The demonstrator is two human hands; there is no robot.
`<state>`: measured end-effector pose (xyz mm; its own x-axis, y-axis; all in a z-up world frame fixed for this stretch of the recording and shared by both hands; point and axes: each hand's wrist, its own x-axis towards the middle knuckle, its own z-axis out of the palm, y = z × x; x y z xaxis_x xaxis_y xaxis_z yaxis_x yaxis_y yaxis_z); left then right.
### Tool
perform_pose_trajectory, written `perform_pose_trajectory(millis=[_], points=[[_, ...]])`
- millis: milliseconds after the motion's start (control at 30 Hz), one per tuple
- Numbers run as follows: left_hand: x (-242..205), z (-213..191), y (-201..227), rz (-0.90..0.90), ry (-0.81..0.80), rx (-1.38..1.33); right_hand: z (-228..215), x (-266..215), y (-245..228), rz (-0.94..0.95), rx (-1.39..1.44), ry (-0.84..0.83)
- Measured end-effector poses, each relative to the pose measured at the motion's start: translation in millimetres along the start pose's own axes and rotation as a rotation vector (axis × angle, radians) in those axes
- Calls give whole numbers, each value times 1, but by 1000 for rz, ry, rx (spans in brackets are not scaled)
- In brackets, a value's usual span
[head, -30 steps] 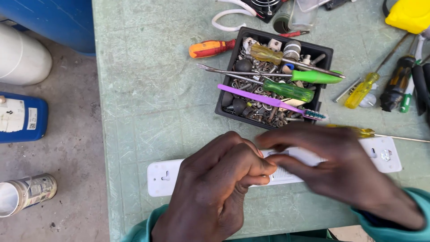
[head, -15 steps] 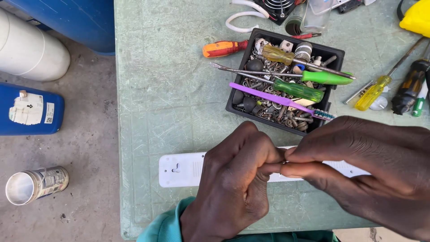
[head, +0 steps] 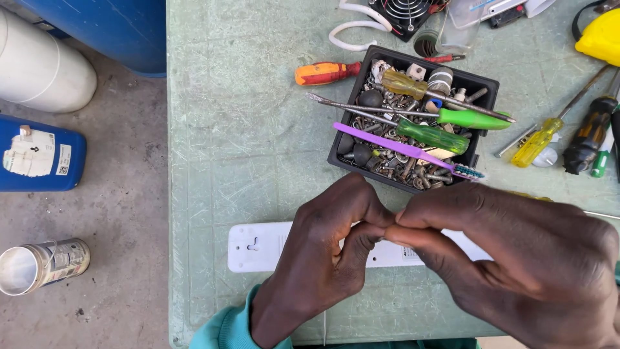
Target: Disassembling a white light fixture by removing screws with a manual screwdriver on a workshop table
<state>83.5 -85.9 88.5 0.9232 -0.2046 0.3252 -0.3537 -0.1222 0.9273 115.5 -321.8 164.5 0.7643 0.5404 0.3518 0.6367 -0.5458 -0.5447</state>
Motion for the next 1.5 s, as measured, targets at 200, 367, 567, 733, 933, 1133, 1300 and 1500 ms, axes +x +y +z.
perform_pose_trajectory(millis=[200,367,567,733,933,1133,1300,1500], points=[[-1,1,5,-9,31,8,37,33,-39,-98,5,-24],[-3,8,6,15,96,27,34,32,-30,-134,154,-104],[-4,18,5,18,187,99,33,30,-30,-6,193,-97],[-6,26,7,-7,232,91,31,34,-34,45,153,-64],[-6,26,7,19,250,155,41,30,-33,25,154,32],[-12,26,3,-1,282,200,41,27,-30,-25,210,-7],[-10,19,0,17,270,175,35,21,-20,-34,218,-97],[-27,-12,0,-116,-119,201,31,10,-4,-46,258,-257]])
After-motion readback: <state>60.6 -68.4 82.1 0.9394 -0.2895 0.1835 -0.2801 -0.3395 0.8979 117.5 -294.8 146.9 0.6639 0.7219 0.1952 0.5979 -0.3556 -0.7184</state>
